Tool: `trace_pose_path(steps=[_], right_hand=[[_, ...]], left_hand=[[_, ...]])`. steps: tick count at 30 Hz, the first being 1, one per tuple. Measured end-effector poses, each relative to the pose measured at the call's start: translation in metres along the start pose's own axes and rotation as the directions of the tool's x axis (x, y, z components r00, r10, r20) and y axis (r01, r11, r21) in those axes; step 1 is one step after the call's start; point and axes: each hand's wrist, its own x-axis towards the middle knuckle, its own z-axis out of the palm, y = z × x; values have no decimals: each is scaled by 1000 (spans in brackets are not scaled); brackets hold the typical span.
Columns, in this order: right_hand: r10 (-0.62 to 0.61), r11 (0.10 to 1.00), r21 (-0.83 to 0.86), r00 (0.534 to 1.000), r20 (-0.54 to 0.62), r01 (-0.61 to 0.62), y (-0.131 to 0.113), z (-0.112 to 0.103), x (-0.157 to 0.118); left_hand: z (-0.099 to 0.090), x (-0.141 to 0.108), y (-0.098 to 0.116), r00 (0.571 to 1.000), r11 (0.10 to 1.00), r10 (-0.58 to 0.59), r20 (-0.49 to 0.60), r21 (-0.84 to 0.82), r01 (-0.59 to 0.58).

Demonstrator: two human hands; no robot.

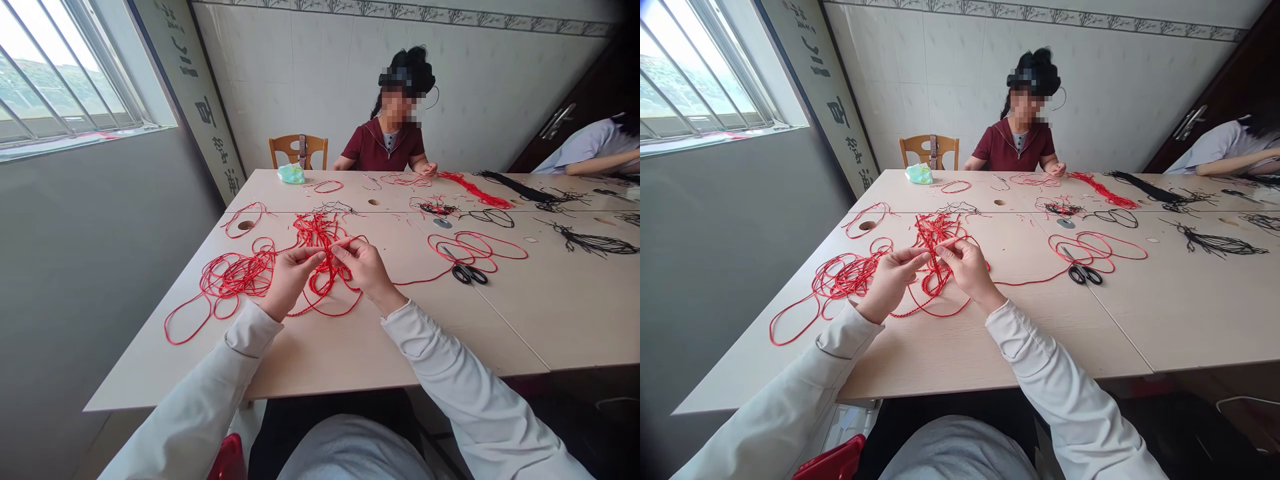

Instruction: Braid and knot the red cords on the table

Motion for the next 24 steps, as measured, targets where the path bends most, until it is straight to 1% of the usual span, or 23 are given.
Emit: trace_pose_path(steps=[4,9,13,15,17,19,22,24], right_hand=[[-6,999,-35,1000,-20,5,5,0,1],[-58,996,-71,996,-71,53,8,1,3],[-79,993,-88,996,-42,75,8,-1,4],[-94,989,-120,995,-26,90,8,-2,4],[-94,988,-129,995,-17,91,8,-2,3],[-65,996,-65,998,-12,64,7,0,2],[-8,988,157,999,-37,13,2,5,2],[21,954,299,996,-84,5,-4,8,3]], left_hand=[[3,-1,-1,999,999,-38,-1,-28,38],[5,0,-4,1000,999,-15,-15,-44,14],[2,1,-4,999,999,-38,-27,-20,38],[0,1,-3,998,998,-58,-19,-2,58],[0,1,-1,999,999,-53,-6,7,53],[1,1,0,999,999,-31,-11,7,31],[3,1,-3,999,1000,-30,-28,3,31],[5,2,-9,998,998,-62,11,8,62]])
